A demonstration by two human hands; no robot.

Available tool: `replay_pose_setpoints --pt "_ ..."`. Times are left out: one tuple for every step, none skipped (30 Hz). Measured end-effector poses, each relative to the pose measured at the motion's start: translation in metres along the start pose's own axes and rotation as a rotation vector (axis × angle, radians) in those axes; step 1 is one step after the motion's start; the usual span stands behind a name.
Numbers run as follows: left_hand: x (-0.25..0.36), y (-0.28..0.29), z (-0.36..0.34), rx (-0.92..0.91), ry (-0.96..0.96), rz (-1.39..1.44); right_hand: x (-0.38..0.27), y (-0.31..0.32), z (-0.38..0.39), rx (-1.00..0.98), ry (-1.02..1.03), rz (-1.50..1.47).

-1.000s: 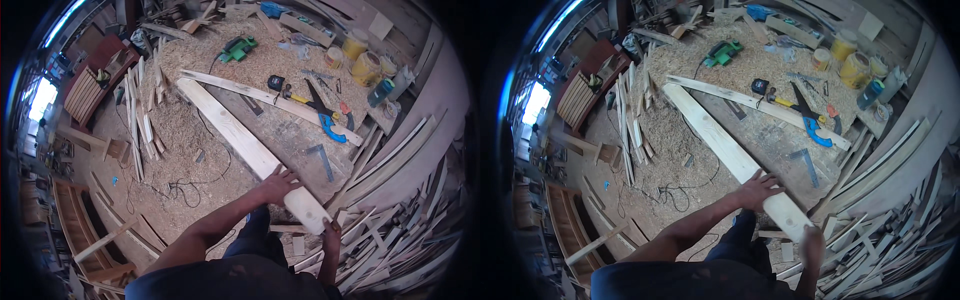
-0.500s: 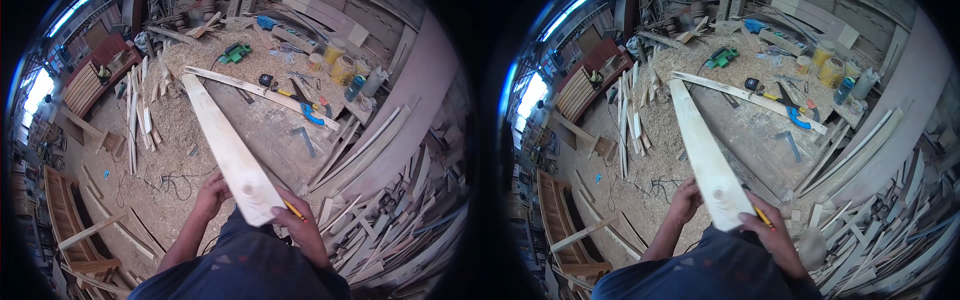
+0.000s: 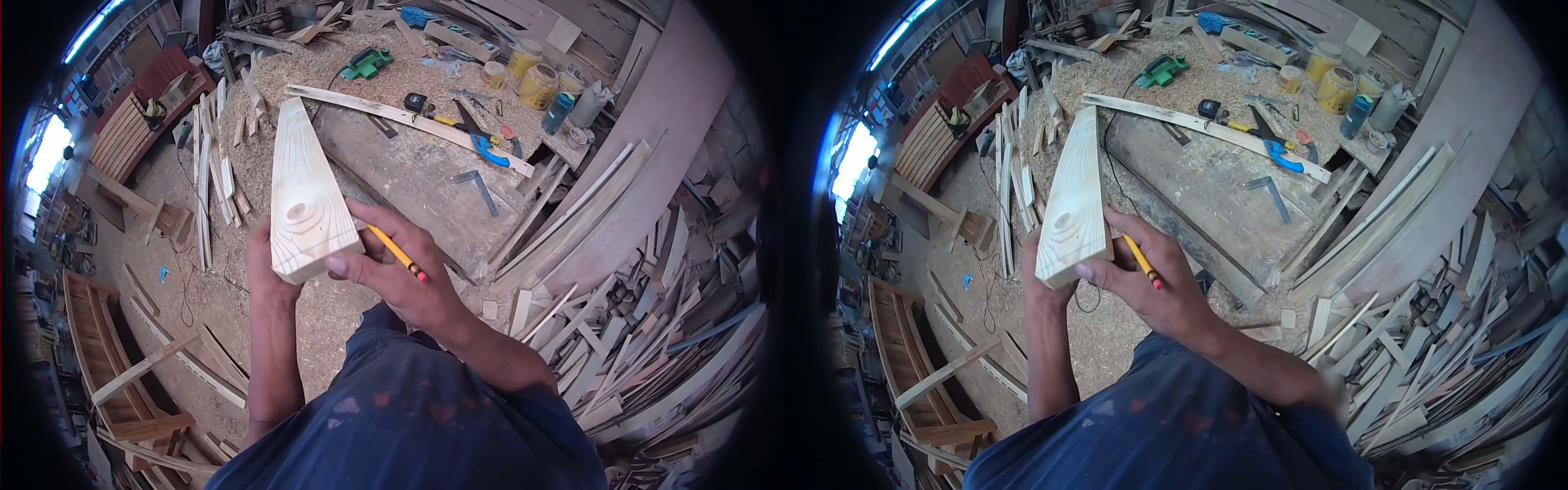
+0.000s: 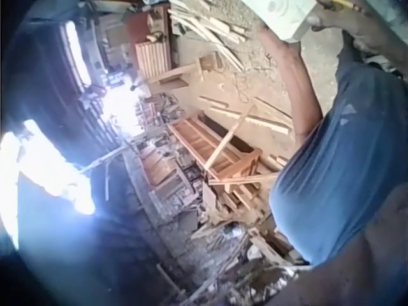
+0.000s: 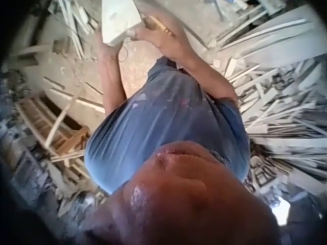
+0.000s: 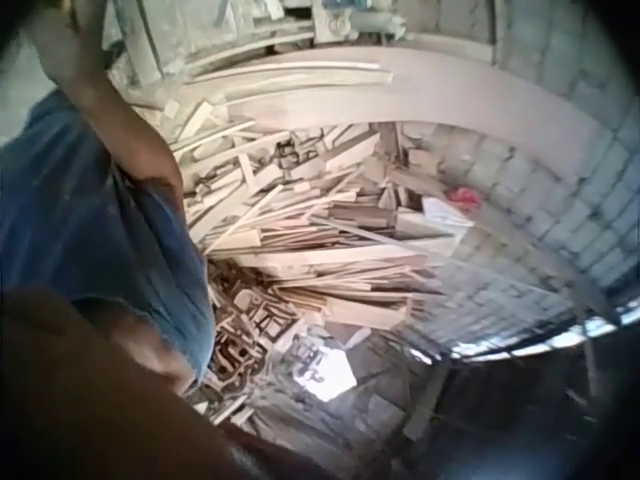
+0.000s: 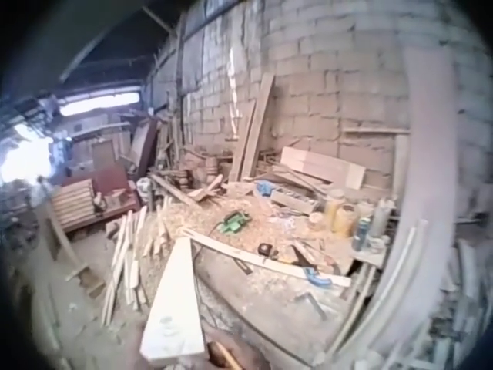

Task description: Measuring, marking, and sawing a wooden plank in a workshop setting.

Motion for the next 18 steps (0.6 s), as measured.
replay_pose_setpoints --pt "0.002 -0.002 0.0 -0.017 -0.032 -0.009 -0.001 -0.002 -0.002 -0.003 -0.001 0.004" --pt "0.003 -0.002 -0.001 -0.018 -0.034 -0.005 -0.001 -0.003 -0.004 0.002 0.009 0.007" --pt "0.006 -0.002 -0.002 -0.033 -0.047 -0.016 -0.002 -0.005 -0.007 0.006 0.019 0.011" --pt "0.009 -0.002 -0.002 -0.048 -0.061 -0.028 -0.004 -0.006 -0.008 0.01 0.03 0.016" --pt "0.01 -0.003 -0.001 -0.063 -0.074 -0.039 -0.005 -0.007 -0.009 0.007 0.029 0.02" --pt "0.011 -0.004 0.0 -0.063 -0.077 -0.035 -0.007 -0.008 -0.01 0.014 0.024 0.027" --pt "0.012 -0.005 0.003 -0.042 -0.085 -0.026 -0.009 -0.009 -0.01 0.02 0.019 0.035" --pt "0.013 -0.011 0.005 -0.026 -0.091 -0.017 -0.012 -0.01 -0.012 0.029 0.017 0.045" --pt "0.013 -0.016 0.006 -0.009 -0.097 -0.007 -0.014 -0.01 -0.012 0.027 0.019 0.052" --pt "0.014 -0.02 0.007 -0.008 -0.105 -0.002 -0.017 -0.012 -0.013 0.044 0.015 0.043" --pt "0.014 -0.025 0.008 -0.004 -0.108 -0.031 -0.019 -0.012 -0.013 0.061 0.011 0.034" --pt "0.014 -0.03 0.008 -0.001 -0.11 -0.059 -0.021 -0.012 -0.013 0.078 0.006 0.026" --pt "0.014 -0.033 0.008 0.007 -0.116 -0.087 -0.022 -0.012 -0.013 0.066 0.004 0.029" --pt "0.013 -0.036 0.007 0.012 -0.126 -0.08 -0.023 -0.008 -0.012 0.101 0.025 0.024" --pt "0.01 -0.041 0.004 -0.009 -0.112 -0.046 -0.025 -0.006 -0.01 0.141 0.047 0.02" --pt "0.008 -0.044 0.002 -0.029 -0.098 -0.012 -0.026 -0.007 -0.01 0.135 0.045 0.023" --pt "0.008 -0.045 0.0 -0.049 -0.084 0.022 -0.027 -0.007 -0.011 0.15 0.042 0.029" --pt "0.01 -0.043 -0.003 -0.051 -0.085 0.025 -0.028 -0.006 -0.013 0.17 0.041 0.035"
Point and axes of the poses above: each hand's wrist, its own z-axis away from the middle knuckle, its own y-axis out of the back of the hand, x = y × z, the point moved 1 cm from there along -z, towards the middle knuckle, and after that the axes turned 1 degree about z, right-handed, at the moved point
